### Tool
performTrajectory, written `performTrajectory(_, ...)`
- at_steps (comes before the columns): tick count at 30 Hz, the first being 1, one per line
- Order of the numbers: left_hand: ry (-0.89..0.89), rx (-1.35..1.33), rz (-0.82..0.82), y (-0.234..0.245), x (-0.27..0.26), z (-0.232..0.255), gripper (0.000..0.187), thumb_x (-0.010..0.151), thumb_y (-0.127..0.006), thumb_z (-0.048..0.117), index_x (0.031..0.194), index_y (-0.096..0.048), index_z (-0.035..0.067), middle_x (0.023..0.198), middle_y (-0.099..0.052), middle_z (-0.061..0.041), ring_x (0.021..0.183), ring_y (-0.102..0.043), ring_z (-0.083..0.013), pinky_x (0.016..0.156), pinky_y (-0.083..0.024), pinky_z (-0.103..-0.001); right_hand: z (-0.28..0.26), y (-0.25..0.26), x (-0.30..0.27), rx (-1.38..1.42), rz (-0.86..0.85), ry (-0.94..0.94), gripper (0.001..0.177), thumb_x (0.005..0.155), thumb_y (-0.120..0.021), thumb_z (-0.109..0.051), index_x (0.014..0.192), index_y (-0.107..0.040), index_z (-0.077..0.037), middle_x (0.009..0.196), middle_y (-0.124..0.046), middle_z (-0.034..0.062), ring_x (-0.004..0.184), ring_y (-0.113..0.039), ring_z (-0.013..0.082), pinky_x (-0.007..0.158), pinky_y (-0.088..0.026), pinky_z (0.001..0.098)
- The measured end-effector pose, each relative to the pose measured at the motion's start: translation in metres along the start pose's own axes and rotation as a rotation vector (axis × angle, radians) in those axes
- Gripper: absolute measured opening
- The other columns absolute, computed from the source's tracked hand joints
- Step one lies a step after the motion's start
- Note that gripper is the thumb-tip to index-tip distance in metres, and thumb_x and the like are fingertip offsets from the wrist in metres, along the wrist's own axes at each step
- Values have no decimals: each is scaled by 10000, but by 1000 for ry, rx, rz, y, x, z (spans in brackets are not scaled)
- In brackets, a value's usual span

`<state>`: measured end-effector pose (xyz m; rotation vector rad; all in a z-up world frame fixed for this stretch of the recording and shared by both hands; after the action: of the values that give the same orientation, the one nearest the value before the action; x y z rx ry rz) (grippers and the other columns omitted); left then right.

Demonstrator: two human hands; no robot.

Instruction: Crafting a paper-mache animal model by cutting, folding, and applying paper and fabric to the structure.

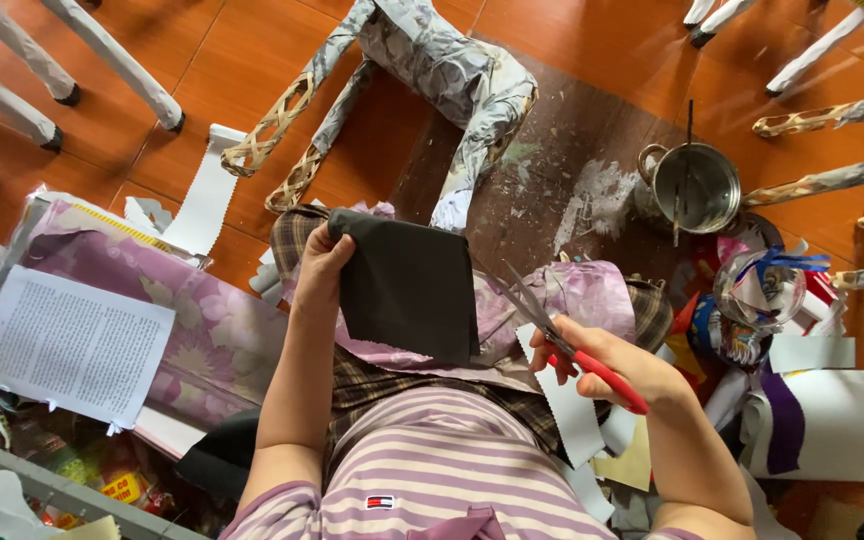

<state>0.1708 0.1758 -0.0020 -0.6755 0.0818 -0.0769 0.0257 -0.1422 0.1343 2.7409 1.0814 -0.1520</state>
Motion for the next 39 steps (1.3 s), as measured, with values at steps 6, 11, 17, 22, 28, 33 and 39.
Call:
performTrajectory(6, -18, 307, -182, -28, -5, 35, 151, 822, -821, 36, 853, -674, 42, 715, -615, -14, 669, -628, -65, 598, -572, -235, -1, -2, -1, 38, -60, -56, 866, 805, -585, -831, 1146, -628, -36, 939, -795, 142, 636, -751, 218, 490, -544, 333)
performTrajectory(11, -115, 671, -512, -76, -4, 70, 95, 865, -791, 21, 913, -716, 52, 750, -624, -44, 703, -560, -121, 667, -480, -284, -8, -9, 0, 121, -124, -63, 840, 847, -535, -823, 1133, -631, -39, 901, -798, 137, 625, -737, 208, 521, -575, 335)
performTrajectory(17, -172, 770, -686, -104, -13, 78, 79, 889, -778, 33, 938, -718, 44, 766, -643, -86, 710, -597, -168, 689, -505, -338, -28, -23, 15, 155, -168, -36, 839, 856, -480, -839, 1065, -625, -40, 777, -728, 81, 593, -668, 175, 517, -549, 319)
performTrajectory(22, -150, 753, -676, -105, -13, 80, 61, 904, -769, 32, 934, -720, 52, 783, -652, -68, 722, -611, -161, 688, -497, -316, -35, -25, 19, 145, -93, -1, 755, 858, -515, -809, 937, -626, -65, 588, -621, -7, 449, -567, 101, 450, -488, 266)
performTrajectory(28, -159, 681, -513, -106, -10, 80, 267, 788, -871, 5, 1013, -739, 65, 770, -670, -8, 722, -570, -68, 659, -476, -249, -32, -24, 17, 233, 33, -36, 550, 873, -692, -584, 791, -634, -44, 356, -552, -16, 258, -508, 86, 325, -429, 203)
performTrajectory(33, 11, 494, -494, -103, -5, 63, 667, 770, -881, -43, 1314, -512, 69, 995, -660, -39, 878, -616, -94, 830, -480, -227, -33, -26, 24, 156, 20, -23, 651, 847, -610, -744, 859, -619, -94, 453, -607, 0, 375, -517, 84, 399, -442, 233)
performTrajectory(39, -26, 550, -547, -119, -10, 56, 799, 737, -883, -82, 1444, -555, 89, 1304, -656, -70, 1003, -623, -85, 918, -520, -275, -23, -35, 23, 231, -20, 24, 722, 882, -517, -784, 939, -578, -66, 486, -590, -9, 393, -516, 88, 418, -448, 231)
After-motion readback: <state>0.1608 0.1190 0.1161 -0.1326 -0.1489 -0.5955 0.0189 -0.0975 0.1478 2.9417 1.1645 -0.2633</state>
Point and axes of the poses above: each hand's wrist, its own x-axis towards the middle knuckle, its own y-axis out of the back of the hand, z = x × y, the point moved 8 cm from there along x, towards the middle knuckle
